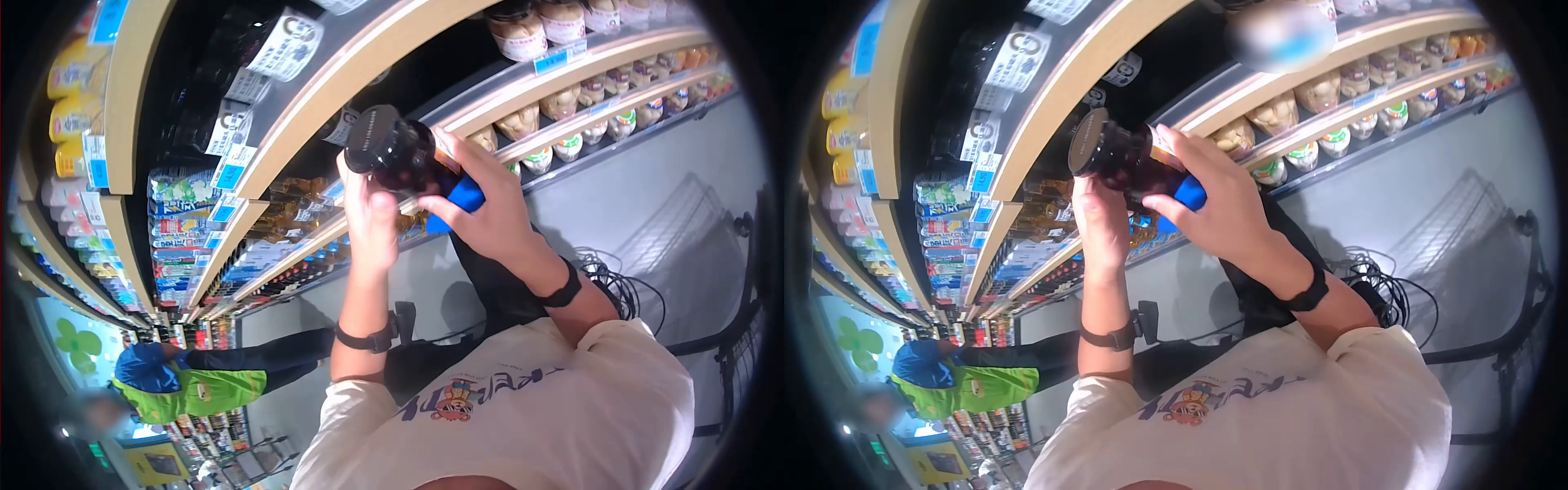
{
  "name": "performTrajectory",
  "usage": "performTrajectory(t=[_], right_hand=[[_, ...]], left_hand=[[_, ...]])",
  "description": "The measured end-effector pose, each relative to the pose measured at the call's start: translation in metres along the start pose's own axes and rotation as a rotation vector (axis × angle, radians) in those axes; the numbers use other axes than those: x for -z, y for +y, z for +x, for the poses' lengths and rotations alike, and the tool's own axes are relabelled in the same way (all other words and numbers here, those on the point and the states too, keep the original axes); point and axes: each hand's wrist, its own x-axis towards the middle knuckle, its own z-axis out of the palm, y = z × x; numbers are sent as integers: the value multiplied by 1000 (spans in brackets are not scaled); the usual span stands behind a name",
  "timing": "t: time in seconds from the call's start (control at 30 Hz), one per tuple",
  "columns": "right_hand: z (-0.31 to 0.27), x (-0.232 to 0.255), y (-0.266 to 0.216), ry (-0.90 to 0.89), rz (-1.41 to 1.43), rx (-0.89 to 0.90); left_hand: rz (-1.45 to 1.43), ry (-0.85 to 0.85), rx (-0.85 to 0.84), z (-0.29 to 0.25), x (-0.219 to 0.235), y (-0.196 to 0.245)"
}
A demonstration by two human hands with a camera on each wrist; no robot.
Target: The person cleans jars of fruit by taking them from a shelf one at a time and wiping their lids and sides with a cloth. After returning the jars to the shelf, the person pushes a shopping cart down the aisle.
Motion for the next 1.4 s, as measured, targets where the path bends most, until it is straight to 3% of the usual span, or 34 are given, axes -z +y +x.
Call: performTrajectory(t=[0.07, 0.13, 0.2, 0.3, 0.4, 0.43, 0.47, 0.53, 0.6, 0.67, 0.77, 0.97, 1.07, 1.1, 1.13, 1.2, 1.27, 1.4], right_hand=[[1, 0, 3, 99, -144, 63], [4, 4, 0, 85, -109, 77], [14, 9, -3, 56, -80, 113], [42, 23, 1, -191, -9, 135], [86, 38, -15, -400, -110, 183], [96, 38, -25, -389, -145, 247], [105, 39, -40, -494, -209, 190], [112, 28, -42, -515, -227, 334], [112, 21, -47, -558, -281, 337], [109, 14, -47, -548, -357, 292], [102, 4, -40, -441, -395, 364], [89, -12, -27, -275, -433, 488], [87, -6, -43, -232, -495, 548], [86, -2, -50, -203, -470, 568], [77, -4, -60, -127, -346, 434], [73, -10, -68, -65, -259, 502], [74, -24, -78, -206, -444, 728], [71, -49, -77, -246, -463, 735]], left_hand=[[-44, 10, 192, 5, -11, 8], [147, 51, 199, 14, -13, 11], [-7, 105, 183, 17, -10, 14], [-1, 121, 143, 20, 12, 12], [35, 169, 141, 19, 29, 5], [71, 146, 134, 21, 33, 4], [105, 118, 132, 22, 37, 2], [212, 134, 79, 27, 41, -7], [323, 119, -37, 29, 40, -15], [477, 145, -173, 32, 40, -21], [514, 120, -342, 37, 40, -20], [442, 199, -425, 40, 41, -33], [411, 240, -454, 37, 44, -40], [394, 264, -473, 35, 45, -41], [383, 267, -464, 33, 44, -41], [342, 299, -491, 26, 41, -36], [328, 316, -515, 18, 37, -35], [299, 318, -494, 1, 37, -29]])
